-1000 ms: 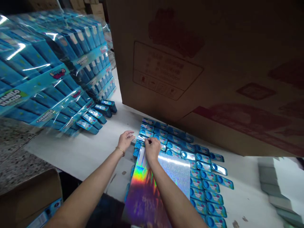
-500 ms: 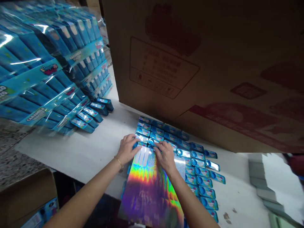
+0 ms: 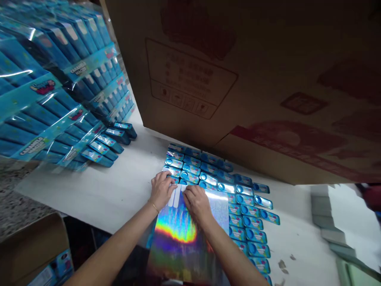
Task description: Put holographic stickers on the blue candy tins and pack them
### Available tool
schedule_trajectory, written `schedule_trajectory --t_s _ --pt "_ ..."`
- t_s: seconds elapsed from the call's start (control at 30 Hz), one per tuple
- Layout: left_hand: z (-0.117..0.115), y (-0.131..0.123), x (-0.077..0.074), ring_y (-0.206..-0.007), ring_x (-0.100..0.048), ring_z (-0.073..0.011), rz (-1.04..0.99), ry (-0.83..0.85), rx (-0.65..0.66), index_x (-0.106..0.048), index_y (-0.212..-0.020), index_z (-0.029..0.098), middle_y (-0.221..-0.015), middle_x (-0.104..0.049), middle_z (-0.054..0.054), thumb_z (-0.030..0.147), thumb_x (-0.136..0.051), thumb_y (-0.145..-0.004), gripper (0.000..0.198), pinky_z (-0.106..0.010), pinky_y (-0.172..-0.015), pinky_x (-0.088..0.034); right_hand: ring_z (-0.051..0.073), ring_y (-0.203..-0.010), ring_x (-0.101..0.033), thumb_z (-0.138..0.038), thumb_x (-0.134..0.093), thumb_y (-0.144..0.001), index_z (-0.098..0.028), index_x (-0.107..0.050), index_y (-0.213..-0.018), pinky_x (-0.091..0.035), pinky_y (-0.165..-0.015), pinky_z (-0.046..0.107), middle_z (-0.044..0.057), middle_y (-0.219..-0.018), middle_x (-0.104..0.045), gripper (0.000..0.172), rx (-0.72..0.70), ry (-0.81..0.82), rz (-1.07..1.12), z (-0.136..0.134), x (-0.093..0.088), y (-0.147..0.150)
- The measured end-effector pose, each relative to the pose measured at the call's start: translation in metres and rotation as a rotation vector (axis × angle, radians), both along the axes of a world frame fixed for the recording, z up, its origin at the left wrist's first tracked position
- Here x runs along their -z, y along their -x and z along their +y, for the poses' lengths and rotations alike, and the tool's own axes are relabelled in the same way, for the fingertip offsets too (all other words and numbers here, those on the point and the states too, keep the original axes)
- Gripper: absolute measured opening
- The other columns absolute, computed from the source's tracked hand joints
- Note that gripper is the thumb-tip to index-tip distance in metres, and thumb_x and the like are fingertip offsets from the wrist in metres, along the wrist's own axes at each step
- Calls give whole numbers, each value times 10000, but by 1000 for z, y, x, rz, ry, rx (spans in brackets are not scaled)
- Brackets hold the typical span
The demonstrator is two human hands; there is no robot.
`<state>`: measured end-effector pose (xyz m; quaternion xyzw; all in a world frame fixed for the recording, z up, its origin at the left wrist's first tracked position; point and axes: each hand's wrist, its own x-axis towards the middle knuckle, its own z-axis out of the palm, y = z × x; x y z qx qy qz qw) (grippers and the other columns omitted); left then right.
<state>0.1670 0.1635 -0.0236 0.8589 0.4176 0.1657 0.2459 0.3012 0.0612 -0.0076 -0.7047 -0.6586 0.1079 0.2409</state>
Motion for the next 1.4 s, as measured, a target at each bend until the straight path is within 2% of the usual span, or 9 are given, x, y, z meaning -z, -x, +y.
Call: schedule_trajectory --t_s 0.2,0.33,0.43,0.57,0.83,1.0,1.13,1.3,1.4 --pt "7 3 -1 -1032 -430 -226 -250 186 -19 -622 -816 226 -1064 -534 -52 363 -527 -745 181 -390 -861 -308 113 -606 -486 -251 -514 -729 -171 -561 -626 -362 -566 224 -8 -636 -543 138 333 91 801 30 -52 -12" --pt "19 5 -12 -870 -531 -170 -676 644 -228 -609 -945 168 -925 -599 -74 443 -379 -808 384 -295 -742 -400 97 -514 -442 -333 -552 -672 -163 -579 -632 -315 -496 216 -35 -541 -518 176 546 100 1144 56 -41 -8" --pt "31 5 -19 -704 -547 -123 -821 880 -374 -589 -975 136 -797 -617 -48 441 -509 -732 398 -228 -605 -406 103 -517 -456 -368 -565 -651 -162 -599 -644 -312 -489 217 -32 -546 -539 208 650 62 1215 70 -20 3" --pt "57 2 -14 -624 -546 -89 -843 916 -437 -566 -952 127 -708 -604 6 264 -677 -574 417 -212 -599 -422 146 -632 -521 -394 -572 -650 -160 -635 -678 -378 -590 248 9 -650 -608 243 668 -43 1037 88 3 14" --pt "109 -3 24 -655 -572 -125 -628 694 -361 -567 -954 110 -690 -611 -8 235 -641 -569 412 -265 -665 -447 197 -694 -474 -349 -480 -745 -181 -610 -619 -330 -669 312 71 -679 -574 246 694 -154 415 118 26 25" --pt "116 -9 42 -665 -581 -134 -526 604 -294 -574 -958 115 -711 -612 -19 233 -600 -615 363 -254 -639 -463 224 -737 -436 -298 -464 -770 -194 -592 -626 -279 -667 333 80 -725 -567 219 690 -92 187 122 28 28" --pt "112 -14 54 -656 -574 -129 -465 513 -307 -577 -937 125 -725 -604 -22 223 -567 -653 300 -256 -643 -464 226 -768 -430 -240 -474 -781 -188 -606 -792 -272 -665 334 83 -796 -561 142 618 -4 21 119 22 27" --pt "96 0 44 -682 -533 -134 -393 378 -328 -609 -825 160 -821 -582 -37 159 -527 -671 174 -294 -720 -429 219 -791 -429 -167 -442 -803 -270 -599 -996 -267 -654 333 78 -851 -542 270 252 51 -176 107 15 16" --pt "76 14 23 -787 -522 -152 -332 227 -233 -592 -910 174 -917 -554 -55 231 -443 -769 213 -294 -746 -419 204 -821 -459 -138 -422 -801 -265 -595 -1021 -291 -670 325 67 -910 -545 307 241 66 -167 89 7 -6"
